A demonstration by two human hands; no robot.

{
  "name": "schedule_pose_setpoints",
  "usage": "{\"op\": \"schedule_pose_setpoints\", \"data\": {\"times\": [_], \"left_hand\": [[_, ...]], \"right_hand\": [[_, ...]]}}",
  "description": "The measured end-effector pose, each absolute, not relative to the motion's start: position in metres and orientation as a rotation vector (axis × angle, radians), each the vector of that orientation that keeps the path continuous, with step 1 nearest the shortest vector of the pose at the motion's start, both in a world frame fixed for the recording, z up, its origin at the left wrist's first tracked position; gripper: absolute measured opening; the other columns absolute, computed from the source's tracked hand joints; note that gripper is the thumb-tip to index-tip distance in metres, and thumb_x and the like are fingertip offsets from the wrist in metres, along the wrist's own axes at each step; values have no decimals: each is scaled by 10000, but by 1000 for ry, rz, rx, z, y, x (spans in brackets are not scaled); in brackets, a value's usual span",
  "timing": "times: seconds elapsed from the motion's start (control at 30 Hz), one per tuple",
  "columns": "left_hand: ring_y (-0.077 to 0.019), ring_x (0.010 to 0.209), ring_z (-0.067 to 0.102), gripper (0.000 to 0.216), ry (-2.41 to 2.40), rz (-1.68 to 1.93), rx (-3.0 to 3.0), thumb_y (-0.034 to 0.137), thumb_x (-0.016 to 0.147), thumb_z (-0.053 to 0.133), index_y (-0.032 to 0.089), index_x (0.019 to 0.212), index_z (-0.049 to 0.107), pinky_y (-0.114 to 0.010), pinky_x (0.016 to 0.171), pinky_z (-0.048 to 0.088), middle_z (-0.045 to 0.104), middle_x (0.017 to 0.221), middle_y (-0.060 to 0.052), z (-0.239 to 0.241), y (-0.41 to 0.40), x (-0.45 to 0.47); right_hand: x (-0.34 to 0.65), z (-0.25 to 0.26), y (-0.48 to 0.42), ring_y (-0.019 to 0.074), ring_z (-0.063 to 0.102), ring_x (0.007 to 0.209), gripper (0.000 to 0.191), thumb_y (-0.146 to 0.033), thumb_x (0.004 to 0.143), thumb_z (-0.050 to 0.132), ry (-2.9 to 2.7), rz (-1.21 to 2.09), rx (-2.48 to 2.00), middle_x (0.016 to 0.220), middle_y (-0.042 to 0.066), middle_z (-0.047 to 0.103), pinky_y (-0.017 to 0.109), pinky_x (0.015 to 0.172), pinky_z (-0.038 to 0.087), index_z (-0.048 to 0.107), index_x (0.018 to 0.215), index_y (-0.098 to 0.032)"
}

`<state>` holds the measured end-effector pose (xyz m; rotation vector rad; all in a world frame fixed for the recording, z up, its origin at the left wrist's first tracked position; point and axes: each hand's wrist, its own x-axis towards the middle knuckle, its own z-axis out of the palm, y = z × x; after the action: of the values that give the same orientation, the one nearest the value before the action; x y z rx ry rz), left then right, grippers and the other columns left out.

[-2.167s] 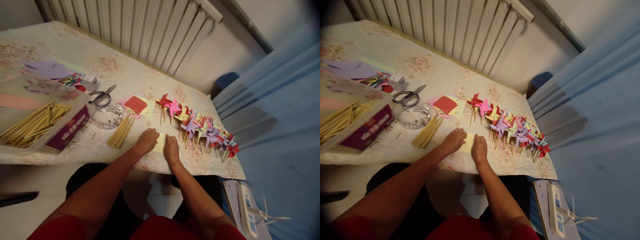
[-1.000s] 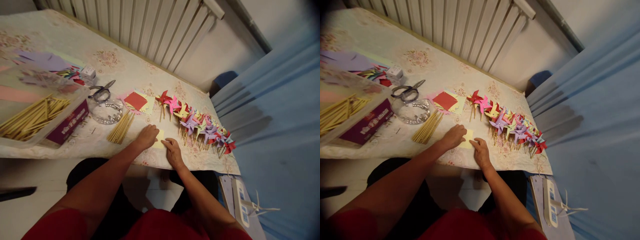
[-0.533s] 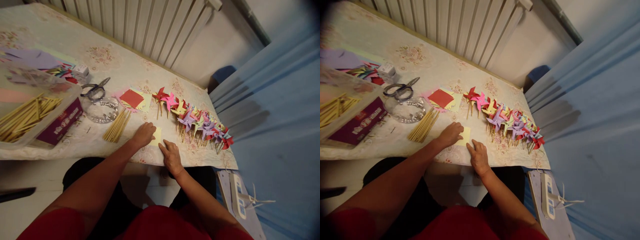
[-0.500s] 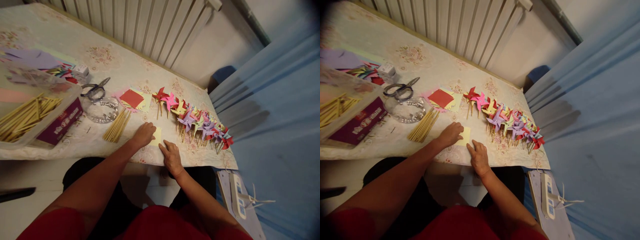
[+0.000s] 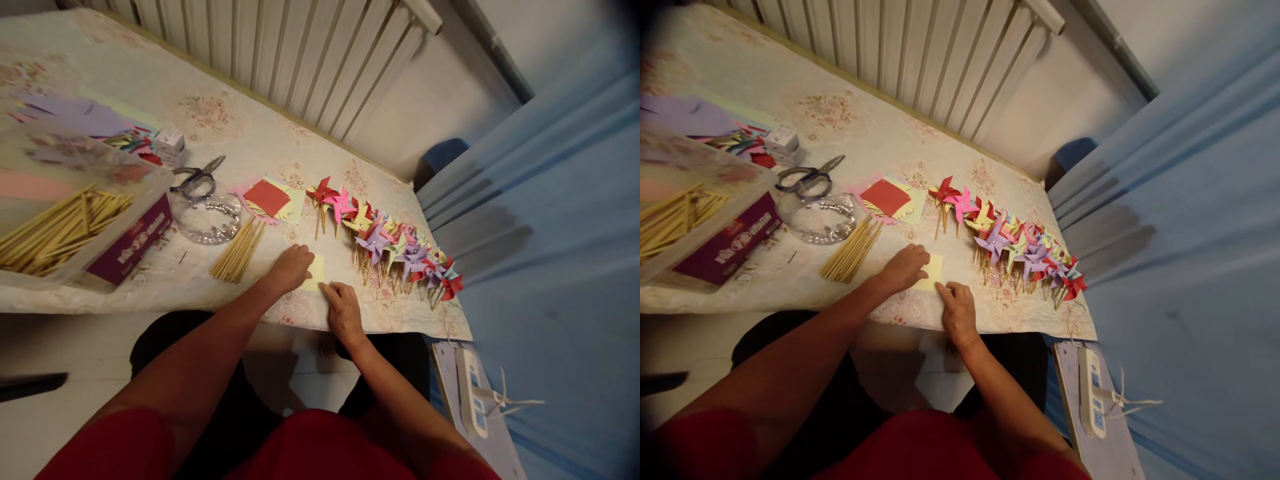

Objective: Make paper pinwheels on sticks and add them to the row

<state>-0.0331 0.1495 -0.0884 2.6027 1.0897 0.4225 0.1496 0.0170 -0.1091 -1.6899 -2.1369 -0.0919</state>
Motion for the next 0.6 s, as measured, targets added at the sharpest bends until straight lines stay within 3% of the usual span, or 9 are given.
{"op": "schedule_pose_setpoints", "data": {"times": [0.27,0.6], "left_hand": [[-243,1000,517,240,1087,425,2604,276,776,715,151,950,609,-346,838,414,596,1037,-101,-88,149,-34],[-211,969,549,115,1099,643,2359,129,845,528,154,912,618,-330,873,418,645,973,-86,-82,163,-45]], "right_hand": [[149,-117,14,229,466,985,448,-66,889,468,-2243,-256,-1751,1203,107,552,395,852,429,600,1268,-265],[152,-109,5,212,541,1067,421,-37,875,398,-1992,-11,-1585,1127,98,627,431,927,480,655,1153,-220]]}}
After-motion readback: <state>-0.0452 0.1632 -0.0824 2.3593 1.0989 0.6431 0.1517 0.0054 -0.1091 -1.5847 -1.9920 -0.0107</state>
